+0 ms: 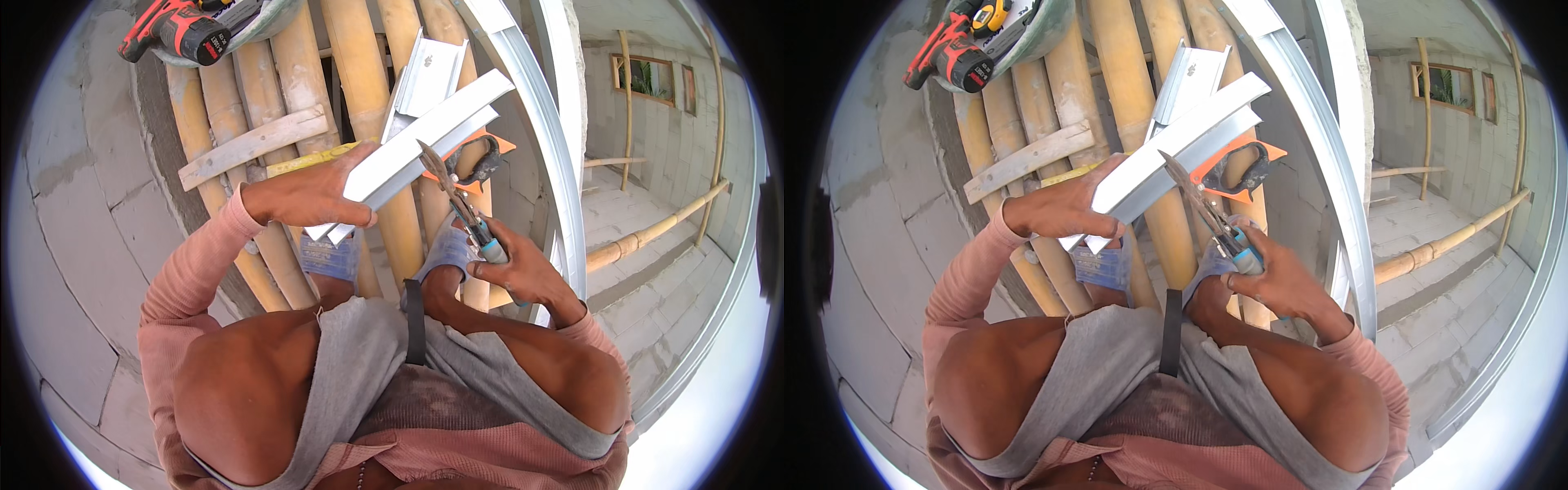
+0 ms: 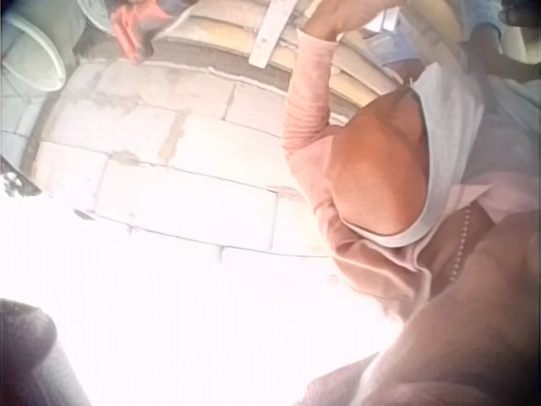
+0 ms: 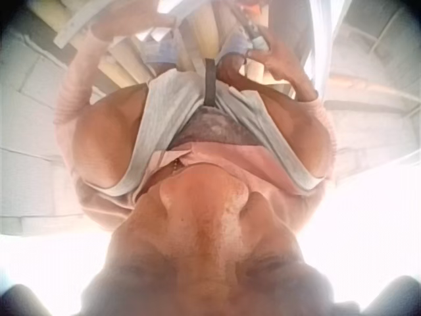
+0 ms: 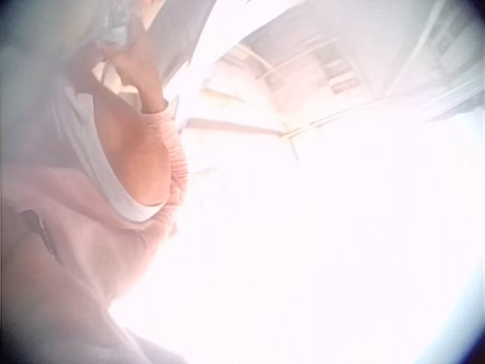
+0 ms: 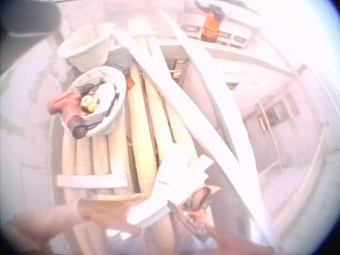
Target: The person cuts a metal profile using shears, measures another section with a tape measure, and then uses a power drill to join two pieces of the metal frame together.
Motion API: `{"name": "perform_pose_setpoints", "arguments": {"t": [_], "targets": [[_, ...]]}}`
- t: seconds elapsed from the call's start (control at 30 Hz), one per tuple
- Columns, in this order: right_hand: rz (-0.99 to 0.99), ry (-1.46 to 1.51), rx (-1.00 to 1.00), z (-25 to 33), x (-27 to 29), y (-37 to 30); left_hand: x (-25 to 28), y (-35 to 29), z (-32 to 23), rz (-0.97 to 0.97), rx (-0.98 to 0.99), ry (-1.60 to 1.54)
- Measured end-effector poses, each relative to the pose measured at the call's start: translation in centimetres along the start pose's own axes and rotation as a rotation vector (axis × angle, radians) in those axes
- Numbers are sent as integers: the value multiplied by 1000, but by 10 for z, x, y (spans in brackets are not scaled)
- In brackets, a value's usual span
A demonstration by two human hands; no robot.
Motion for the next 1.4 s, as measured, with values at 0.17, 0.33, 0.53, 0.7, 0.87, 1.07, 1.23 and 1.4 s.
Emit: {"name": "perform_pose_setpoints", "arguments": {"t": [0.17, 0.33, 0.53, 0.7, 0.87, 1.07, 1.23, 1.4], "targets": [[-81, -124, -112, -6, -4, -10, -12, 5, 0, -122, -99, 143], [-181, -105, 1, -1, 5, -14, -5, 6, -17, -124, -171, 150], [-327, -334, 146, 5, 7, -13, 0, 0, -28, -60, -43, 71], [-419, -489, 190, 6, 9, -17, 0, 0, -31, -55, -21, 88], [-379, -540, 110, -8, 7, -18, -5, 5, -26, -56, 17, 86], [-201, -187, 2, -32, -2, -15, -20, 12, -8, -156, -203, 205], [3, -42, -33, -12, -4, -22, -22, 5, -12, -68, -34, 203], [-53, -130, -26, -12, -7, -25, -23, -1, -26, 3, 74, 181]]}}
Point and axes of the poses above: each hand's wrist, its own y-axis towards the middle knuckle, its own x-axis out of the back of the hand, z = x × y, the point moved 5 cm from there along y, towards the middle knuckle, and after that the axes turned 4 degrees about -z, right-handed, at the moved point
